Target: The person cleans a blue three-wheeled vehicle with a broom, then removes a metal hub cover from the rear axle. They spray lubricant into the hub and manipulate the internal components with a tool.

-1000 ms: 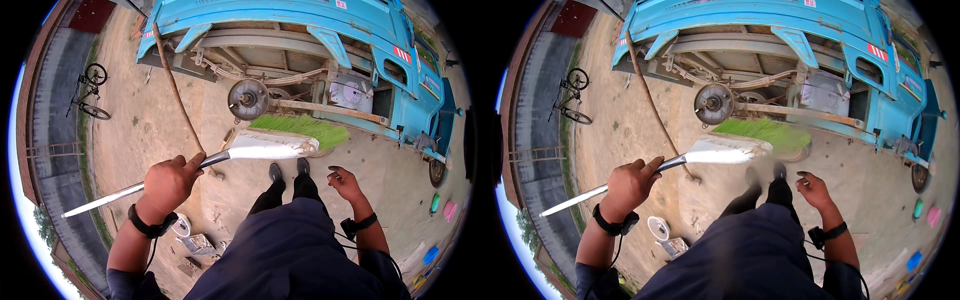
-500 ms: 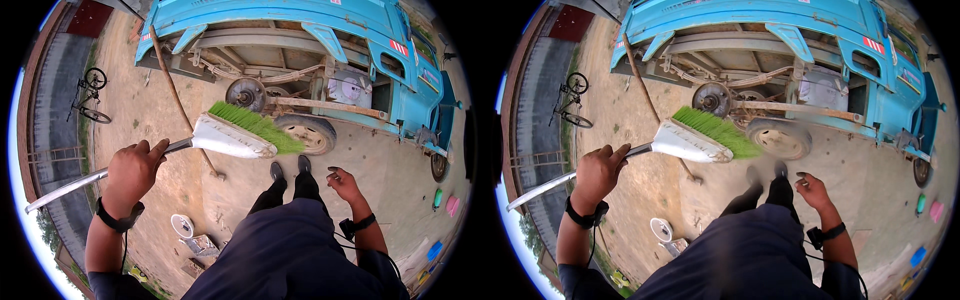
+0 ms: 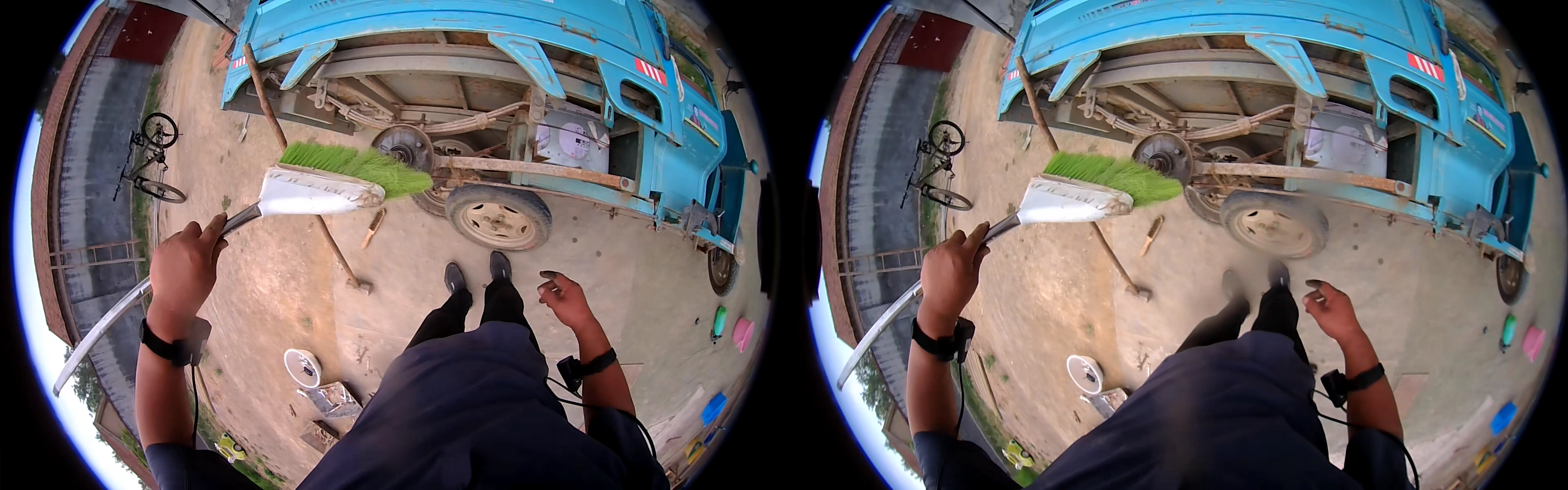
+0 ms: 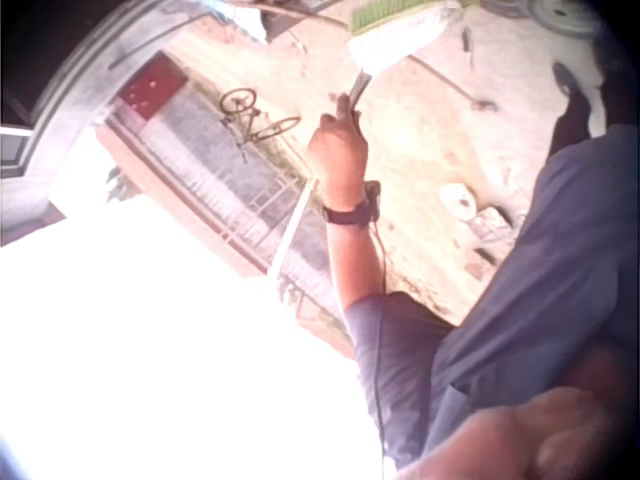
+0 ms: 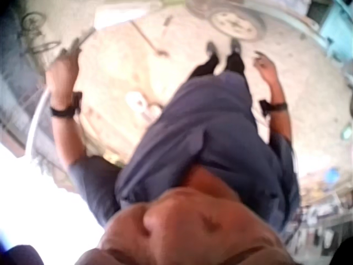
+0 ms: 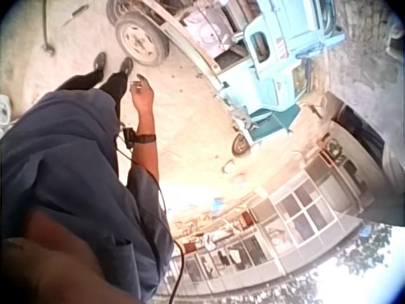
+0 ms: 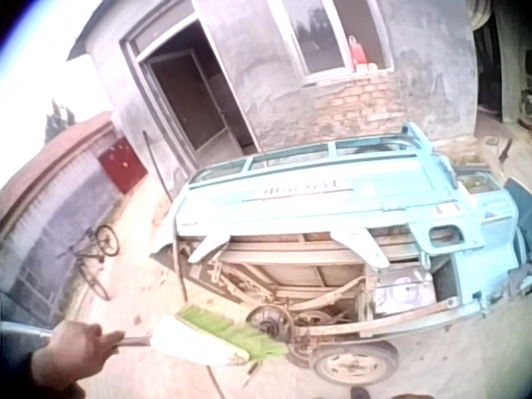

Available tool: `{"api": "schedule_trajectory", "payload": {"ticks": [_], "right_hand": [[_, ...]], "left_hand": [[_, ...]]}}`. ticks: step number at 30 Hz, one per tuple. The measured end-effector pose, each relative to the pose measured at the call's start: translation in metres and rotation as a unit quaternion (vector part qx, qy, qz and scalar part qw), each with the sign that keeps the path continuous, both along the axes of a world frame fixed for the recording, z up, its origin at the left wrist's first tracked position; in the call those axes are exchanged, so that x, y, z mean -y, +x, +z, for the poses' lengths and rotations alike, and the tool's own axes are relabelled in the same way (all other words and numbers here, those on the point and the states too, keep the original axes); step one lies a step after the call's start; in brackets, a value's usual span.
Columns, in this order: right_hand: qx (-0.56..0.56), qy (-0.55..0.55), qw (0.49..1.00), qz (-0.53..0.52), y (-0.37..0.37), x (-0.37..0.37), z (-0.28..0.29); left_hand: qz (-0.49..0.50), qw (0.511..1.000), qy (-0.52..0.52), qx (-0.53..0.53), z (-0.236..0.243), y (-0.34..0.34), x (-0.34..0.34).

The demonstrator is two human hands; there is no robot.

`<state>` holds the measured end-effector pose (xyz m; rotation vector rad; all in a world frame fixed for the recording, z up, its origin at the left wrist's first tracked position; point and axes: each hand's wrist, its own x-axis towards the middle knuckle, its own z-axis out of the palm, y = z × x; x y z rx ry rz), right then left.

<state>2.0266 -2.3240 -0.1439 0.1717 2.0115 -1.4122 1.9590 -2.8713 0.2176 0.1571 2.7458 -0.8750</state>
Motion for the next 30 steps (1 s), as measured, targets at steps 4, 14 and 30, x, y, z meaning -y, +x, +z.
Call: {"api": "schedule_trajectory", "payload": {"ticks": [4,14,30], "right_hand": [[-0.005,-0.001,1.000,0.013,-0.005,0.008,0.001],[-0.002,-0.004,1.000,-0.005,0.004,-0.012,-0.004],[0.014,0.009,1.000,-0.008,-0.002,0.000,0.003]], "left_hand": [[-0.047,0.994,0.035,0.096,-0.032,0.000,-0.020],[0.178,0.973,0.076,-0.123,-0.011,-0.041,0.054],[0.166,0.912,0.374,-0.004,-0.095,-0.074,-0.041]]}}
